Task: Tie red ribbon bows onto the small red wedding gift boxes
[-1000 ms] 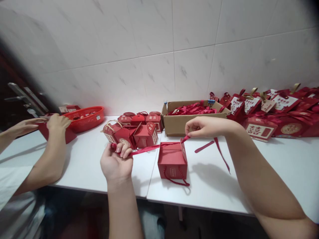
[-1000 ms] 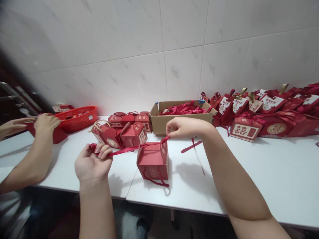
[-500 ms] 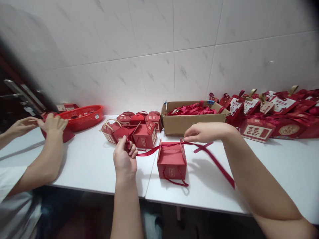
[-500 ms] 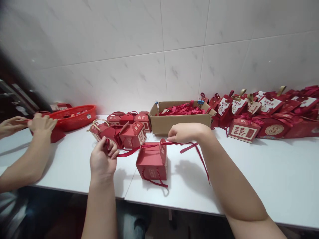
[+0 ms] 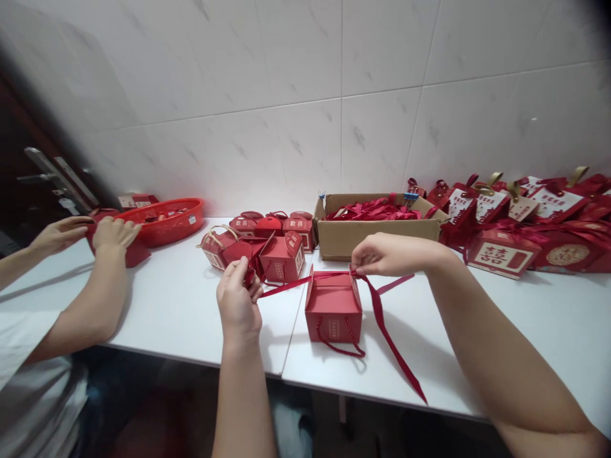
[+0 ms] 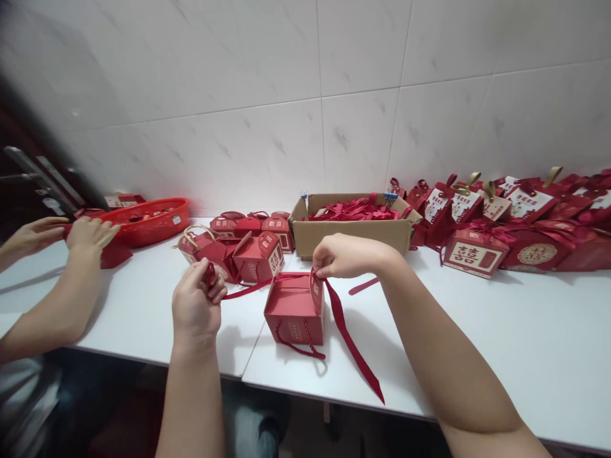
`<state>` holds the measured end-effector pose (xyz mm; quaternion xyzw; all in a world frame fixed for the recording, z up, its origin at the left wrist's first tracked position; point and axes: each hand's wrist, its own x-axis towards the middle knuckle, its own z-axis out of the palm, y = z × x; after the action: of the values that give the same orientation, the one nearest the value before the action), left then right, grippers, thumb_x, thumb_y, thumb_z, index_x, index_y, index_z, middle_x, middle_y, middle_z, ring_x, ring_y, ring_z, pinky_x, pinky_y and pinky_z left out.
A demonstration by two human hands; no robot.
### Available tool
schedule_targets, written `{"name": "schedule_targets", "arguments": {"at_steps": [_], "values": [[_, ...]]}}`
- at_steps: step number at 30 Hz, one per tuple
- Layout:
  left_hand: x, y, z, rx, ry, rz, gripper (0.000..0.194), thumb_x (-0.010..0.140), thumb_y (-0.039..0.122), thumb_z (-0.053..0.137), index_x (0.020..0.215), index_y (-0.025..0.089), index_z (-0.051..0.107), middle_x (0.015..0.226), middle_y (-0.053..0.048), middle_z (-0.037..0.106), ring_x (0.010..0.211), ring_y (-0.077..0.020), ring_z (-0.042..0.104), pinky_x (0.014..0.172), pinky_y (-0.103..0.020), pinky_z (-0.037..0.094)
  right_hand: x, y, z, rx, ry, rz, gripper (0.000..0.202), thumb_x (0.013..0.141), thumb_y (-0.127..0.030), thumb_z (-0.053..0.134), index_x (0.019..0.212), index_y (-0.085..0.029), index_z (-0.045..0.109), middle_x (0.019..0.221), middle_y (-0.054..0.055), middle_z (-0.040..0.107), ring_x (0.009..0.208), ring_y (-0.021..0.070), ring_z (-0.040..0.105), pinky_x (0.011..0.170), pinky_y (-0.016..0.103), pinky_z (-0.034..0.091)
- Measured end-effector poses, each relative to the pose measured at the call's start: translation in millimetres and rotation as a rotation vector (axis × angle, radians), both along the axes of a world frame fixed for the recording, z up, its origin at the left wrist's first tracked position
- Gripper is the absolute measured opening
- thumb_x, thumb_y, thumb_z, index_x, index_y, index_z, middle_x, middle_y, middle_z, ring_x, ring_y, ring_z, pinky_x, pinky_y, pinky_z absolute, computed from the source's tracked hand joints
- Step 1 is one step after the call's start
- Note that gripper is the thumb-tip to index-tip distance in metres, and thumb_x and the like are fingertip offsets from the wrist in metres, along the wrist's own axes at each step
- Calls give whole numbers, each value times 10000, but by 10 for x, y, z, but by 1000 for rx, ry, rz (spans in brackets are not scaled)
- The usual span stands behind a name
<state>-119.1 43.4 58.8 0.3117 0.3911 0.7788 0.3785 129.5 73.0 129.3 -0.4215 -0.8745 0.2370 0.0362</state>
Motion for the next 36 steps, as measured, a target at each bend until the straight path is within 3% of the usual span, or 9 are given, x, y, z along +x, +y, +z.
{"name": "schedule_targets", "arguments": {"at_steps": [6, 14, 18, 22, 29, 36], "values": [[-22, -26, 21, 35, -62, 0, 274, 684, 213, 646, 604, 178, 387, 484, 91, 331, 351, -22, 262, 319, -141, 161, 69, 91, -84, -82, 3, 98, 153, 826, -289, 486, 842, -193, 604, 833, 40, 658, 702, 154, 571, 589, 243, 406], [-8, -41, 37, 66, -73, -30, 264, 728, 188, 607, 592, 175, 381, 477, 87, 297, 353, -26, 251, 327, -143, 163, 72, 45, -134, -103, 93, -16, 168, 855, -327, 436, 973, -231, 507, 897, 34, 562, 709, 137, 512, 550, 217, 431], [-14, -47, 36, 65, -72, -26, 258, 735, 189, 601, 594, 176, 384, 480, 85, 301, 355, -28, 253, 332, -146, 166, 49, 24, -105, -174, 79, -16, 191, 810, -379, 537, 921, -226, 513, 885, 34, 551, 679, 129, 494, 507, 210, 426], [-12, -56, 38, 60, -75, -22, 252, 732, 197, 607, 606, 178, 391, 486, 81, 324, 356, -29, 263, 330, -146, 164, 19, 9, -78, -89, 65, -30, 218, 800, -419, 554, 828, -203, 545, 802, 36, 553, 649, 129, 473, 491, 221, 385], [-43, -47, 32, 66, -100, -37, 254, 726, 201, 620, 614, 178, 393, 489, 83, 332, 355, -28, 269, 326, -145, 161, -4, 13, -79, 1, 44, -32, 304, 874, -447, 433, 747, -190, 532, 717, 14, 538, 582, 112, 458, 488, 238, 323], [-44, -59, 45, 74, -132, -39, 245, 784, 160, 561, 597, 171, 403, 484, 67, 346, 353, -29, 272, 324, -153, 153, 3, 96, -129, -76, -37, -45, 342, 878, -447, 410, 706, -184, 543, 718, 29, 596, 567, 114, 496, 507, 246, 356]]}}
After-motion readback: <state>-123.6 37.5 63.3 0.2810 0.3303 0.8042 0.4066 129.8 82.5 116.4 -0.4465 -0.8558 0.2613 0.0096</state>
